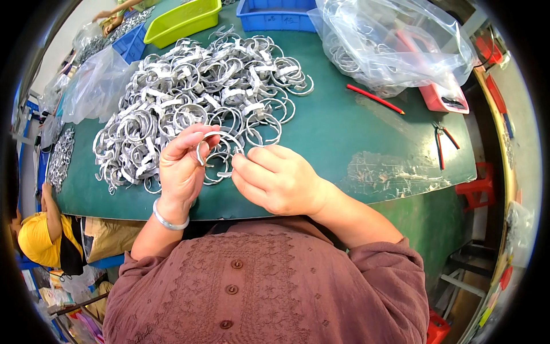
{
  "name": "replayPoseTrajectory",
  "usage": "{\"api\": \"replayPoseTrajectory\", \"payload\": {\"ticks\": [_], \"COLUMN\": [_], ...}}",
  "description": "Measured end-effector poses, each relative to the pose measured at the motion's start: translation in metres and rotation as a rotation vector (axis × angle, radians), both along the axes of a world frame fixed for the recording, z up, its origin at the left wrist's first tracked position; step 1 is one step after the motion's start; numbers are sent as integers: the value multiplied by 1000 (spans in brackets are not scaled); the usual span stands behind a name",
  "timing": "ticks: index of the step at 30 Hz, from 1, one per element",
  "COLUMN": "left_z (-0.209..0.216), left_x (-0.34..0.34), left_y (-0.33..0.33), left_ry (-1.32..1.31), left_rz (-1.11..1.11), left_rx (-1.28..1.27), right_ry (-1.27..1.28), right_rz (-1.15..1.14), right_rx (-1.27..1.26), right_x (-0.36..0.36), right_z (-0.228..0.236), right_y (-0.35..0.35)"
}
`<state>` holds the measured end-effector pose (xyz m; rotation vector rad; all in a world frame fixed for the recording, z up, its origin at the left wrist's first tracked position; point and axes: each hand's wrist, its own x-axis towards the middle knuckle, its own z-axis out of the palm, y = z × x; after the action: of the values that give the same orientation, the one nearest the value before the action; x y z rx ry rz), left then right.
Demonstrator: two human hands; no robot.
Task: The person picks up metal brackets from a large pile, joins two pieces together by hand, and places the assembled component into a plastic bag.
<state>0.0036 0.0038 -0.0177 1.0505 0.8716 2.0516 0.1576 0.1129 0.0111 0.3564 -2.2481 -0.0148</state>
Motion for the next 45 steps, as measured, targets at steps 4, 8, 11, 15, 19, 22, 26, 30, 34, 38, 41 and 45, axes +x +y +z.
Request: {"api": "replayPoseTrajectory", "payload": {"ticks": [4,8,11,15,19,22,26,30,34,38,41,45], "left_z": [6,7,3,10,9,6,7,11,7,8,7,7], "left_x": [3,3,-3,3,1,1,1,0,-2,-2,-2,-2], "left_y": [1,-3,-9,-7,-9,-10,-9,-11,-14,-14,-14,-13], "left_ry": [27,4,61,66,78,72,82,123,139,134,131,130], "left_rz": [22,86,108,96,100,103,83,86,91,75,62,46], "left_rx": [-96,-296,-320,-379,-405,-440,-479,-482,-489,-505,-508,-509], "right_ry": [-28,-13,178,347,264,202,-243,-628,-705,-635,-371,-261], "right_rz": [-10,-11,-261,-611,-958,-697,-356,-417,-527,-622,-655,-732], "right_rx": [-56,-308,-218,-161,-151,-329,-551,-474,-554,-567,-497,-375], "right_x": [5,15,30,63,73,52,12,-8,-21,-24,-17,-13], "right_z": [2,20,66,114,121,100,36,0,-18,-25,-15,-3], "right_y": [3,32,69,132,154,131,98,69,67,70,64,59]}}
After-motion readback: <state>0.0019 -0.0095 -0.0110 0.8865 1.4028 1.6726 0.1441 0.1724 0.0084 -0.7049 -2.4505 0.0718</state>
